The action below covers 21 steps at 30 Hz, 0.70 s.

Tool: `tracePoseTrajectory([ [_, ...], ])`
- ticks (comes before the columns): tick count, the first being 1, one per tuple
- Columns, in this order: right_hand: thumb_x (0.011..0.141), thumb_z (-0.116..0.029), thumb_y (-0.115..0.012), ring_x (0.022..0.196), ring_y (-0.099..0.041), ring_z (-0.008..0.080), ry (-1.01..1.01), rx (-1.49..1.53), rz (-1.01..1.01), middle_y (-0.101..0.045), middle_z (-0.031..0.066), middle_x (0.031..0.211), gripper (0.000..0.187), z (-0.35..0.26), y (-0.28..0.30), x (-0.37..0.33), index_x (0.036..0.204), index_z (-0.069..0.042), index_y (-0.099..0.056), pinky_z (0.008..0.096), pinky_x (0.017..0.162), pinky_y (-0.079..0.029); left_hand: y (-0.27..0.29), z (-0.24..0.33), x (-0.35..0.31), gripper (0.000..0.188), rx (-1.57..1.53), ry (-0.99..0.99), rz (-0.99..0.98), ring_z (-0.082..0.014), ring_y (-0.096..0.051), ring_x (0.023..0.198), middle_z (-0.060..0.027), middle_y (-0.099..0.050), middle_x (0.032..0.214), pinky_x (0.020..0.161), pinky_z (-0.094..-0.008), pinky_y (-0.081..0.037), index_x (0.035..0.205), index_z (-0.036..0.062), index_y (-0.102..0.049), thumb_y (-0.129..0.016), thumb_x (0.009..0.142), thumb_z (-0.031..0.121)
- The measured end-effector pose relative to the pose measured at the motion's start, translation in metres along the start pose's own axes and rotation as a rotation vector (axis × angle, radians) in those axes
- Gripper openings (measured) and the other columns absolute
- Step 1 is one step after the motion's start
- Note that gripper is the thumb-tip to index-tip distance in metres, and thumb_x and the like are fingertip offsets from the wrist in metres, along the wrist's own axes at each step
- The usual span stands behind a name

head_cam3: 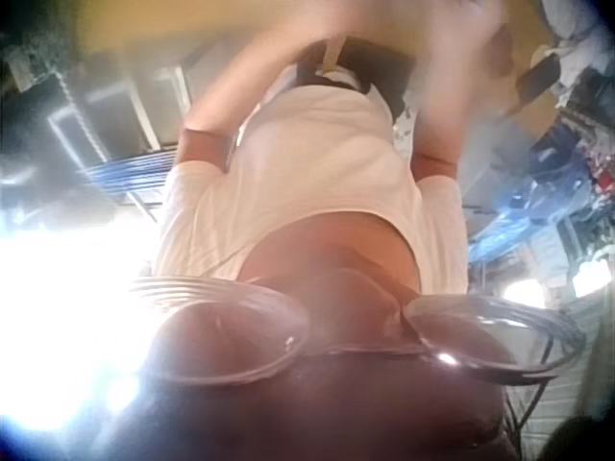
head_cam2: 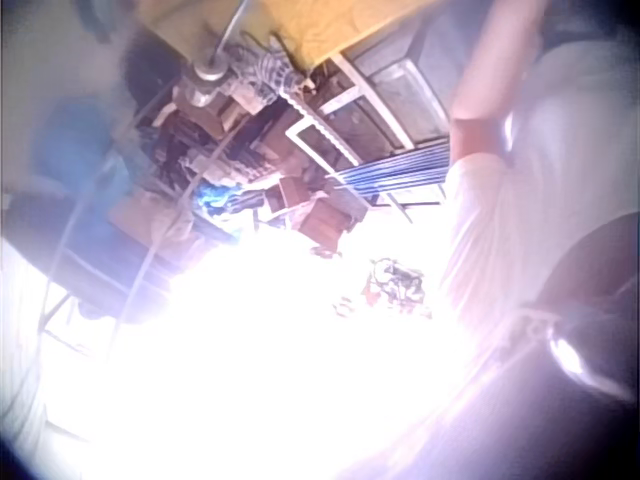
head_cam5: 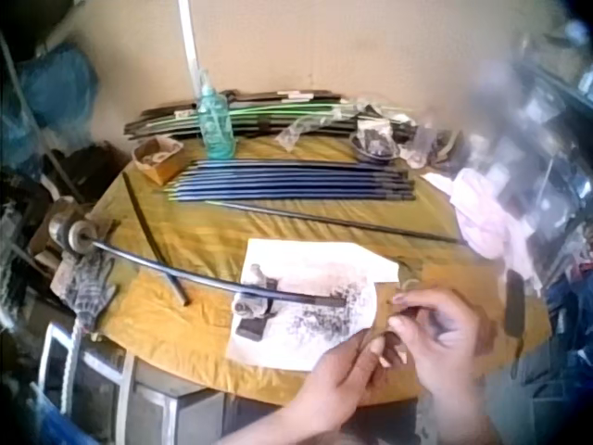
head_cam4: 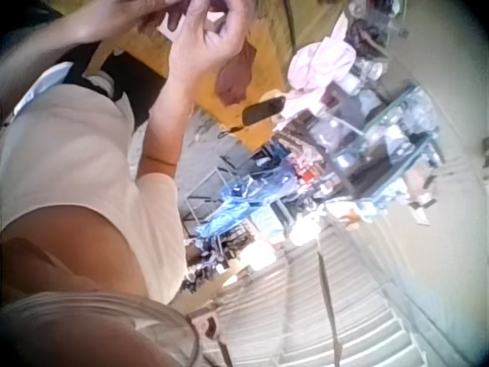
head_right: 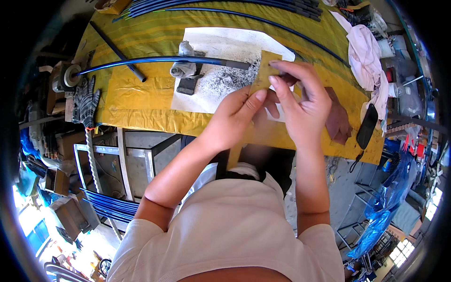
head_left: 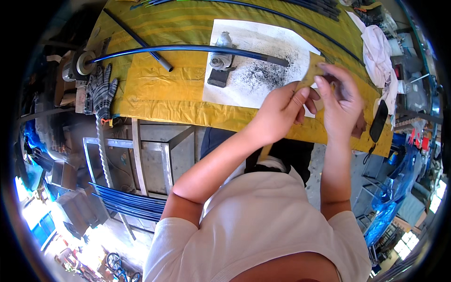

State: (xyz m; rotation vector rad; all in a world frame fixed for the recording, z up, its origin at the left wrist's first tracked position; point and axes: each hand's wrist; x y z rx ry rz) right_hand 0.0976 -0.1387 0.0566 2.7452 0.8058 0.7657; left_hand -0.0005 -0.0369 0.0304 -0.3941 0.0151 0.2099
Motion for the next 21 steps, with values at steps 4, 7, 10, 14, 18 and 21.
tracePoseTrajectory([
  [4, 0.074, -0.003, -0.068, 0.077, -0.055, 0.0175, 0.140, -0.264, -0.002, -0.060, 0.0057, 0.086, 0.023, 0.016, -0.015, 0.008, 0.096, -0.007, -0.067, 0.0275, 0.070, -0.043, 0.015, -0.010, 0.009, 0.027, -0.208, 0.154, 0.002, -0.0097, -0.055, 0.062, -0.0070, -0.060, 0.078, 0.054, -0.0231, -0.046, 0.098, -0.0004, -0.052, -0.038, 0.098, 0.023],
  [7, 0.071, -0.006, -0.070, 0.081, -0.054, 0.0227, 0.209, -0.416, -0.028, -0.059, 0.0065, 0.085, 0.025, 0.026, -0.024, 0.012, 0.095, -0.009, -0.068, 0.0311, 0.071, -0.044, 0.019, -0.011, 0.014, 0.028, -0.317, 0.252, 0.102, -0.0110, -0.055, 0.063, -0.0072, -0.059, 0.079, 0.056, -0.0244, -0.047, 0.097, -0.0001, -0.052, -0.037, 0.098, 0.023],
  [10, 0.069, -0.008, -0.072, 0.083, -0.053, 0.0236, 0.181, -0.520, -0.118, -0.058, 0.0065, 0.087, 0.026, 0.031, -0.030, 0.013, 0.095, -0.009, -0.068, 0.0317, 0.071, -0.044, 0.025, -0.023, 0.015, 0.028, -0.333, 0.285, 0.129, -0.0120, -0.055, 0.063, -0.0068, -0.057, 0.078, 0.057, -0.0252, -0.047, 0.095, 0.0004, -0.052, -0.037, 0.098, 0.024],
  [14, 0.068, -0.011, -0.072, 0.085, -0.053, 0.0248, 0.113, -0.586, -0.201, -0.058, 0.0062, 0.090, 0.028, 0.028, -0.033, 0.013, 0.094, -0.009, -0.067, 0.0326, 0.072, -0.044, 0.027, -0.023, 0.017, 0.028, -0.331, 0.300, 0.150, -0.0120, -0.054, 0.062, -0.0060, -0.056, 0.076, 0.056, -0.0248, -0.046, 0.091, 0.0007, -0.052, -0.037, 0.098, 0.023],
  [18, 0.067, -0.012, -0.072, 0.086, -0.054, 0.0257, 0.243, -0.563, -0.201, -0.060, 0.0069, 0.090, 0.025, 0.034, -0.038, 0.018, 0.091, -0.006, -0.065, 0.0343, 0.071, -0.044, 0.030, -0.027, 0.018, 0.029, -0.331, 0.284, 0.155, -0.0105, -0.054, 0.065, -0.0043, -0.057, 0.077, 0.059, -0.0241, -0.045, 0.094, 0.0009, -0.054, -0.040, 0.098, 0.026],
  [21, 0.067, -0.010, -0.072, 0.082, -0.056, 0.0266, 0.311, -0.568, -0.230, -0.062, 0.0082, 0.085, 0.023, 0.038, -0.038, 0.020, 0.088, -0.004, -0.065, 0.0345, 0.071, -0.043, 0.032, -0.027, 0.017, 0.029, -0.333, 0.278, 0.147, -0.0105, -0.053, 0.066, -0.0039, -0.057, 0.076, 0.059, -0.0242, -0.044, 0.094, 0.0010, -0.055, -0.040, 0.098, 0.026],
])
Point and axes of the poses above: each hand's wrist, its own x-axis towards the middle knuckle, its own y-axis out of the back of the hand, z = x × y
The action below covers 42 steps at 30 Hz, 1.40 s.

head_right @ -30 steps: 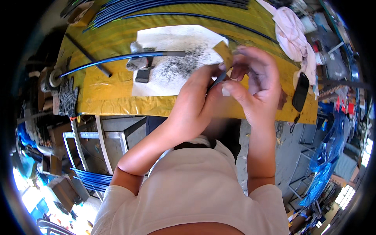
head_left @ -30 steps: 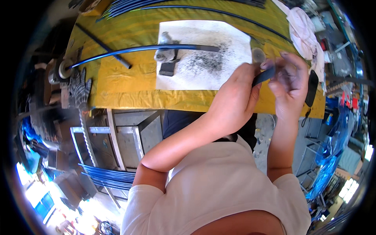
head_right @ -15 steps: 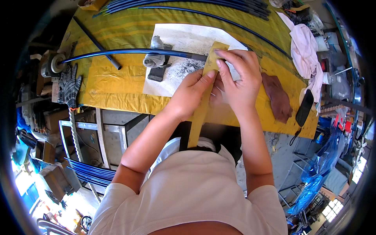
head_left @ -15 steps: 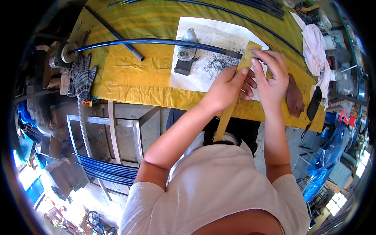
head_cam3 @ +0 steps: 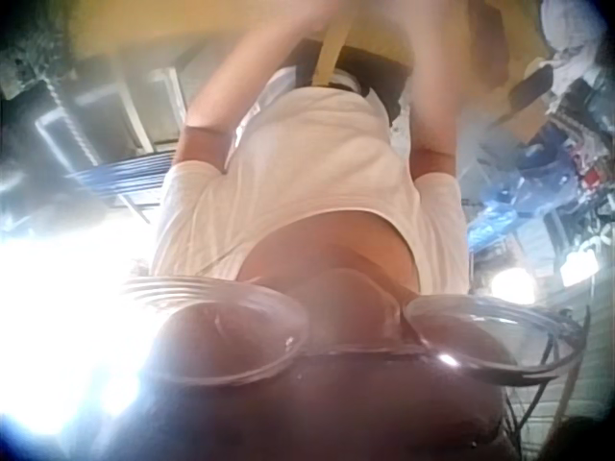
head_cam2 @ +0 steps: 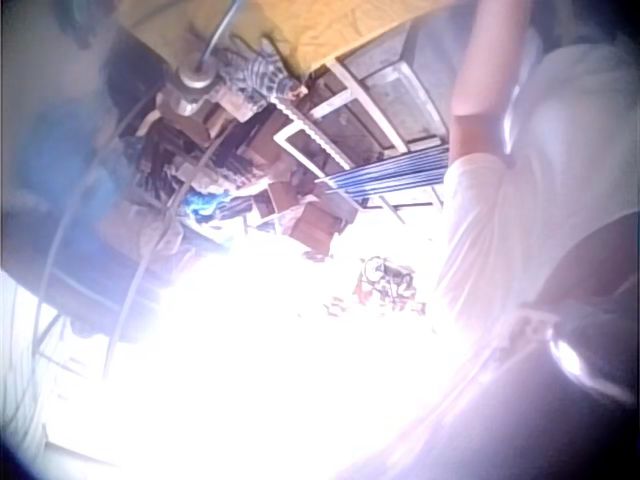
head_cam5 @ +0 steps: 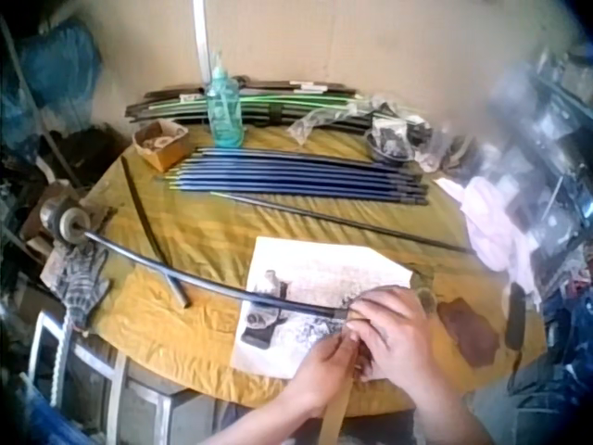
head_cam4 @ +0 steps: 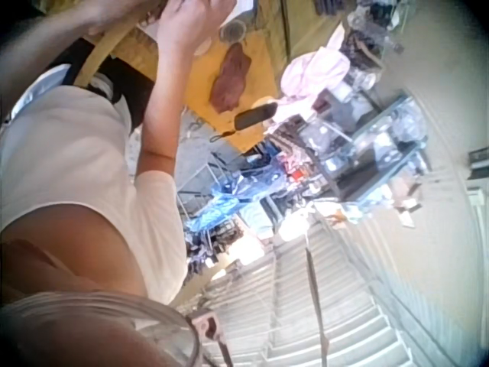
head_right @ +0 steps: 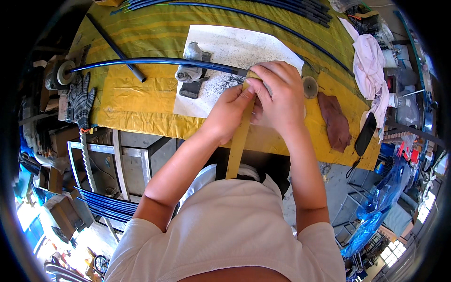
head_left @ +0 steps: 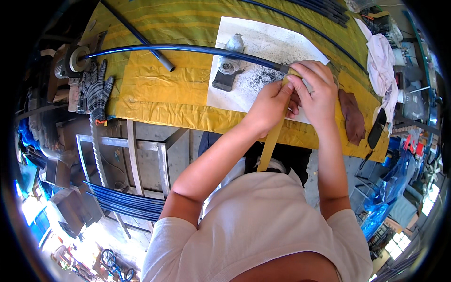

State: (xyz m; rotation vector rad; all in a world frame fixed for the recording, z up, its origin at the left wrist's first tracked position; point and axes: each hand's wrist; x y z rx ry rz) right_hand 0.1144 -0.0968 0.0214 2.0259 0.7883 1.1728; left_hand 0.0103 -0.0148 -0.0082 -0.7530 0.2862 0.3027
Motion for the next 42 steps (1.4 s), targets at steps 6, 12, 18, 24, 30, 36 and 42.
tracePoseTrajectory([
  [6, 0.067, -0.009, -0.072, 0.074, -0.057, 0.0272, -0.077, 0.136, -0.067, -0.062, 0.0087, 0.077, 0.023, -0.007, 0.004, 0.006, 0.088, -0.003, -0.065, 0.0334, 0.071, -0.044, -0.002, 0.006, -0.006, 0.029, -0.031, -0.018, 0.011, -0.0118, -0.051, 0.061, -0.0045, -0.055, 0.071, 0.057, -0.0251, -0.041, 0.087, 0.0019, -0.053, -0.039, 0.098, 0.025],
  [12, 0.066, -0.007, -0.073, 0.074, -0.058, 0.0258, -0.019, 0.161, -0.020, -0.062, 0.0094, 0.076, 0.022, -0.012, 0.009, 0.014, 0.086, -0.002, -0.066, 0.0332, 0.069, -0.045, -0.005, 0.017, -0.014, 0.030, -0.017, -0.047, -0.008, -0.0114, -0.049, 0.060, -0.0044, -0.053, 0.068, 0.057, -0.0245, -0.040, 0.084, 0.0024, -0.052, -0.039, 0.098, 0.027],
  [18, 0.064, -0.004, -0.073, 0.072, -0.058, 0.0255, 0.016, 0.193, 0.024, -0.062, 0.0096, 0.074, 0.022, -0.014, 0.007, 0.020, 0.084, -0.001, -0.066, 0.0319, 0.068, -0.046, 0.000, 0.019, -0.013, 0.031, 0.009, -0.099, -0.038, -0.0108, -0.049, 0.061, -0.0037, -0.053, 0.068, 0.057, -0.0240, -0.040, 0.084, 0.0028, -0.052, -0.039, 0.098, 0.028],
  [24, 0.063, -0.004, -0.074, 0.071, -0.058, 0.0251, 0.021, 0.192, 0.029, -0.062, 0.0098, 0.074, 0.022, -0.016, 0.007, 0.021, 0.083, -0.001, -0.066, 0.0316, 0.068, -0.046, 0.002, 0.020, -0.012, 0.031, 0.003, -0.129, -0.056, -0.0114, -0.051, 0.060, -0.0060, -0.055, 0.073, 0.056, -0.0243, -0.043, 0.086, -0.0005, -0.053, -0.038, 0.098, 0.024],
  [30, 0.063, -0.005, -0.074, 0.073, -0.059, 0.0248, 0.015, 0.193, 0.022, -0.063, 0.0096, 0.075, 0.022, -0.016, 0.007, 0.022, 0.084, 0.000, -0.067, 0.0316, 0.069, -0.046, 0.002, 0.020, -0.013, 0.029, -0.001, -0.136, -0.041, -0.0117, -0.052, 0.060, -0.0071, -0.056, 0.075, 0.055, -0.0244, -0.044, 0.088, -0.0024, -0.053, -0.037, 0.098, 0.021],
  [36, 0.063, -0.005, -0.074, 0.074, -0.058, 0.0246, 0.014, 0.182, 0.016, -0.063, 0.0097, 0.076, 0.022, -0.018, 0.007, 0.024, 0.084, -0.001, -0.067, 0.0320, 0.070, -0.046, 0.001, 0.023, -0.016, 0.031, 0.008, -0.112, -0.028, -0.0119, -0.050, 0.062, -0.0045, -0.054, 0.069, 0.059, -0.0248, -0.041, 0.084, 0.0025, -0.052, -0.039, 0.098, 0.027],
  [42, 0.063, -0.006, -0.074, 0.075, -0.058, 0.0248, 0.017, 0.181, 0.012, -0.063, 0.0095, 0.075, 0.022, -0.018, 0.010, 0.024, 0.083, -0.001, -0.067, 0.0324, 0.071, -0.046, 0.002, 0.020, -0.015, 0.030, 0.017, -0.127, -0.036, -0.0117, -0.050, 0.062, -0.0045, -0.054, 0.069, 0.059, -0.0249, -0.041, 0.084, 0.0026, -0.052, -0.039, 0.098, 0.026],
])
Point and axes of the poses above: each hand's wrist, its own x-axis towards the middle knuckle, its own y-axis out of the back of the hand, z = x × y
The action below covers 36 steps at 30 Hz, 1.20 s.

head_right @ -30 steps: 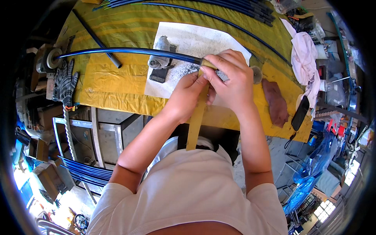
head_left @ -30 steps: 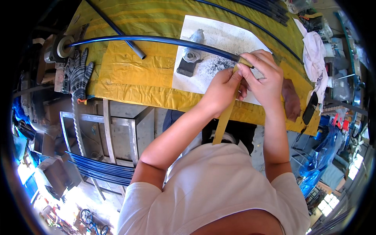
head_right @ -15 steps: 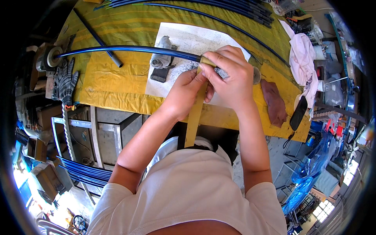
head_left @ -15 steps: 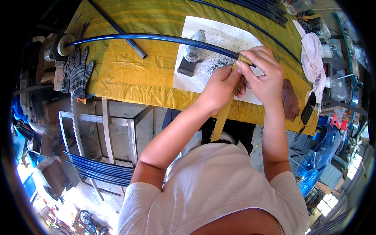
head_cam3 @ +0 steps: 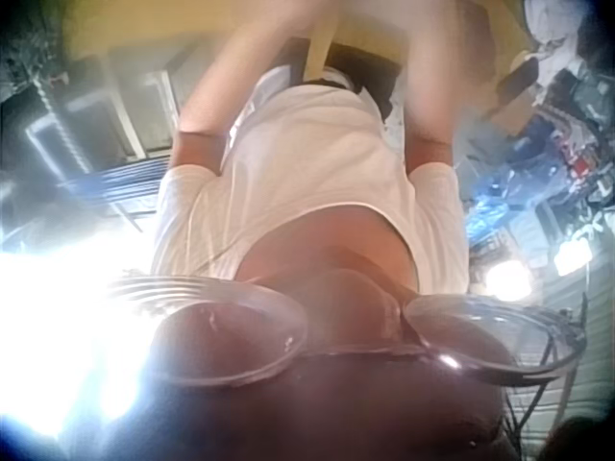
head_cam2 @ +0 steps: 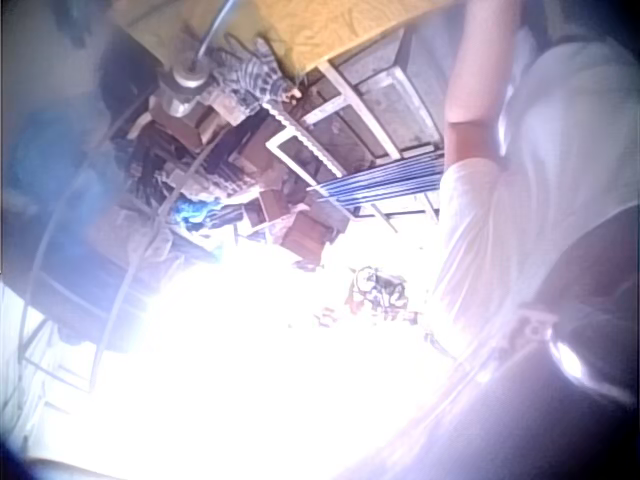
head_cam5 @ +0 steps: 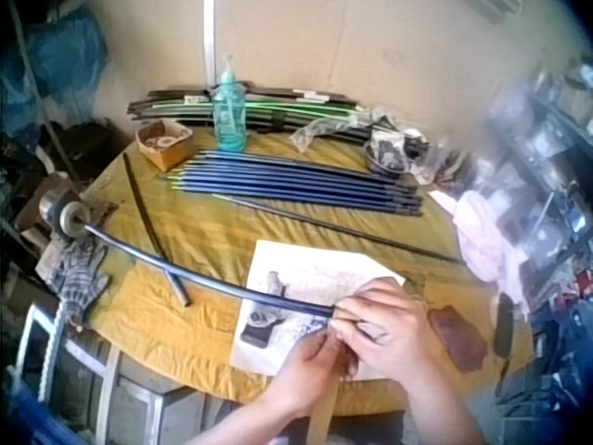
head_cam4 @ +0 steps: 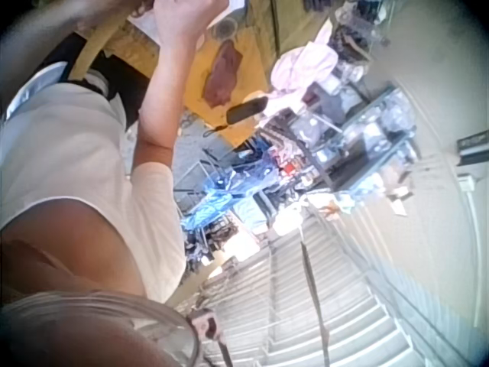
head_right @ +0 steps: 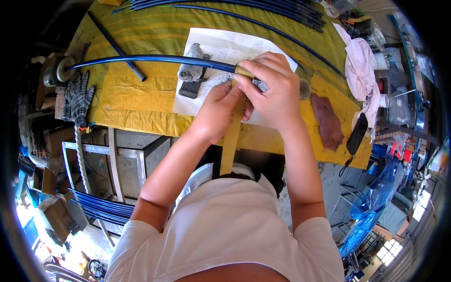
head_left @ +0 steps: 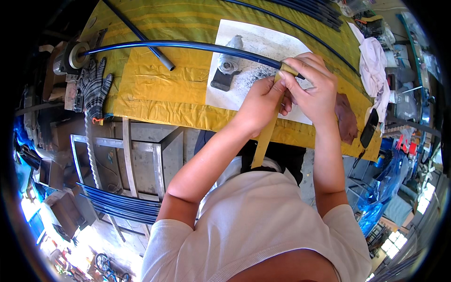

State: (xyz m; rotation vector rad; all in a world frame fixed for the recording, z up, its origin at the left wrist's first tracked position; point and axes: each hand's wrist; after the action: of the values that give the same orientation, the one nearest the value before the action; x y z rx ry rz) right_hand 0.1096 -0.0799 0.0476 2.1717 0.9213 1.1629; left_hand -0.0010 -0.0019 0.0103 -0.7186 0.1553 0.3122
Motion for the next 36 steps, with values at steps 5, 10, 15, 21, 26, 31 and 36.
tracePoseTrajectory([
  [5, 0.063, -0.008, -0.075, 0.075, -0.059, 0.0253, 0.022, -0.039, 0.001, -0.064, 0.0095, 0.076, 0.022, 0.002, 0.006, -0.004, 0.083, -0.001, -0.067, 0.0333, 0.073, -0.046, -0.006, -0.001, -0.001, 0.030, -0.034, 0.018, -0.008, -0.0117, -0.051, 0.061, -0.0053, -0.055, 0.071, 0.058, -0.0248, -0.042, 0.085, 0.0012, -0.052, -0.039, 0.098, 0.025],
  [10, 0.063, -0.007, -0.075, 0.075, -0.059, 0.0258, 0.011, -0.061, 0.013, -0.064, 0.0097, 0.077, 0.023, 0.001, 0.013, -0.008, 0.084, -0.002, -0.067, 0.0337, 0.073, -0.046, -0.009, -0.006, 0.002, 0.029, -0.052, -0.006, -0.065, -0.0113, -0.052, 0.061, -0.0066, -0.057, 0.076, 0.056, -0.0244, -0.045, 0.088, -0.0010, -0.053, -0.038, 0.098, 0.022],
  [15, 0.064, -0.004, -0.073, 0.076, -0.059, 0.0260, -0.003, -0.053, 0.014, -0.064, 0.0099, 0.077, 0.023, 0.002, 0.022, -0.011, 0.085, -0.001, -0.067, 0.0330, 0.072, -0.047, -0.021, -0.005, 0.000, 0.031, -0.032, 0.013, -0.045, -0.0105, -0.049, 0.060, -0.0036, -0.053, 0.069, 0.057, -0.0239, -0.039, 0.084, 0.0027, -0.053, -0.040, 0.098, 0.027],
  [21, 0.063, -0.002, -0.073, 0.076, -0.060, 0.0253, -0.011, -0.040, 0.014, -0.064, 0.0101, 0.078, 0.023, 0.000, 0.027, -0.013, 0.085, 0.000, -0.067, 0.0328, 0.071, -0.047, -0.025, -0.002, -0.002, 0.031, -0.014, 0.030, -0.063, -0.0101, -0.048, 0.061, -0.0036, -0.054, 0.069, 0.056, -0.0237, -0.038, 0.085, 0.0026, -0.054, -0.040, 0.097, 0.028],
  [26, 0.063, -0.003, -0.074, 0.075, -0.060, 0.0253, 0.026, -0.049, 0.027, -0.064, 0.0100, 0.077, 0.023, -0.001, 0.024, -0.010, 0.084, 0.000, -0.067, 0.0325, 0.070, -0.047, -0.023, -0.004, -0.002, 0.032, -0.032, 0.014, -0.044, -0.0106, -0.049, 0.061, -0.0042, -0.054, 0.069, 0.056, -0.0241, -0.039, 0.085, 0.0024, -0.053, -0.040, 0.097, 0.028],
  [31, 0.062, -0.004, -0.074, 0.075, -0.059, 0.0252, 0.028, -0.039, 0.022, -0.064, 0.0094, 0.076, 0.022, -0.003, 0.014, -0.002, 0.083, -0.001, -0.067, 0.0326, 0.070, -0.047, -0.013, -0.001, -0.002, 0.032, -0.053, 0.002, -0.029, -0.0119, -0.050, 0.061, -0.0048, -0.055, 0.070, 0.059, -0.0256, -0.042, 0.085, 0.0020, -0.053, -0.041, 0.097, 0.029],
  [36, 0.062, -0.004, -0.073, 0.072, -0.059, 0.0240, 0.035, -0.012, 0.033, -0.063, 0.0084, 0.073, 0.021, -0.007, 0.007, 0.006, 0.081, -0.002, -0.066, 0.0325, 0.070, -0.046, -0.003, 0.001, 0.000, 0.032, -0.039, -0.023, -0.027, -0.0125, -0.051, 0.061, -0.0051, -0.055, 0.070, 0.059, -0.0260, -0.042, 0.085, 0.0019, -0.052, -0.041, 0.097, 0.029],
])
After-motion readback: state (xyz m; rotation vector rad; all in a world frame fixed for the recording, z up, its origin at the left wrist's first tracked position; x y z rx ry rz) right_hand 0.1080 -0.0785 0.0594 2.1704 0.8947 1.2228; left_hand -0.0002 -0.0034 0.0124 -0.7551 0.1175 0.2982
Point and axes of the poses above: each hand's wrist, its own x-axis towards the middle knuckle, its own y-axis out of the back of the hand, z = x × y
